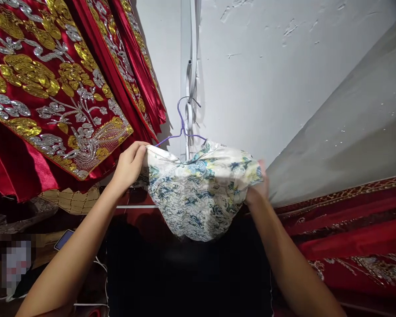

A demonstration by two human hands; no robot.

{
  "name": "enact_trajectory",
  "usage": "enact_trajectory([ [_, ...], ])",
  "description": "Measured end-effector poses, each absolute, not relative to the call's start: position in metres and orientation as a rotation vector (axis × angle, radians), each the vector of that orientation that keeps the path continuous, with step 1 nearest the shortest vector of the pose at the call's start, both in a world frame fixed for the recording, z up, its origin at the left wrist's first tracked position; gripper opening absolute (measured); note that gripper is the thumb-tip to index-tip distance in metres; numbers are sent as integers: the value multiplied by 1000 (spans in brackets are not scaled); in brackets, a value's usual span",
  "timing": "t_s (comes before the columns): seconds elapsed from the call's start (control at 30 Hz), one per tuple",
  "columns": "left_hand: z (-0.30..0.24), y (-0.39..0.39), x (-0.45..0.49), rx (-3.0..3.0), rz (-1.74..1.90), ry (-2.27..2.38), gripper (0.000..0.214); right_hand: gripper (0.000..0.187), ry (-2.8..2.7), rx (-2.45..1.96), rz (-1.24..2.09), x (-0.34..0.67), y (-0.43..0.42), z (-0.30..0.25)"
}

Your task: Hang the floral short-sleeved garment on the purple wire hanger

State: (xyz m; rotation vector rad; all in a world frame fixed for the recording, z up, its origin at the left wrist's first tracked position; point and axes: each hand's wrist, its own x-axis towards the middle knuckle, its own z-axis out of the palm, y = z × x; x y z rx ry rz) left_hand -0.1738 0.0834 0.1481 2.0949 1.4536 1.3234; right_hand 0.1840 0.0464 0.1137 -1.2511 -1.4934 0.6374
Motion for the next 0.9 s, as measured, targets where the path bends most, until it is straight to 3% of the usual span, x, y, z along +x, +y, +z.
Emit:
enact_trajectory([
  [0.1,160,84,-167,2161,1228,1575,54,100,-1340,-1099,755,203,46,121],
  [0.23,173,105,-152,2276,1072,1757,53,109,-1365,-949,954,194,35,157],
  [0.33,172,122,-140,2215,1315,1575,53,98,-1658,-779,1232,170,26,176],
  [0.43,161,121,-132,2014,1567,1182,46,62,-1986,-675,1319,152,22,169],
  [0.5,154,107,-126,1911,1684,1003,46,45,-2039,-858,1112,146,25,150],
  [0.53,151,98,-123,1869,1735,942,47,47,-2027,-985,957,143,26,138],
  [0.63,154,63,-106,1717,1801,814,54,89,-2082,-1180,496,128,31,104],
  [0.7,163,43,-92,1633,1684,782,59,107,-2164,-1133,215,113,32,91],
  [0.8,179,28,-78,1600,1366,746,61,106,-2149,-1021,-59,96,30,83],
  [0.9,182,36,-90,1613,1156,681,45,99,-2082,-1002,-61,104,27,81],
])
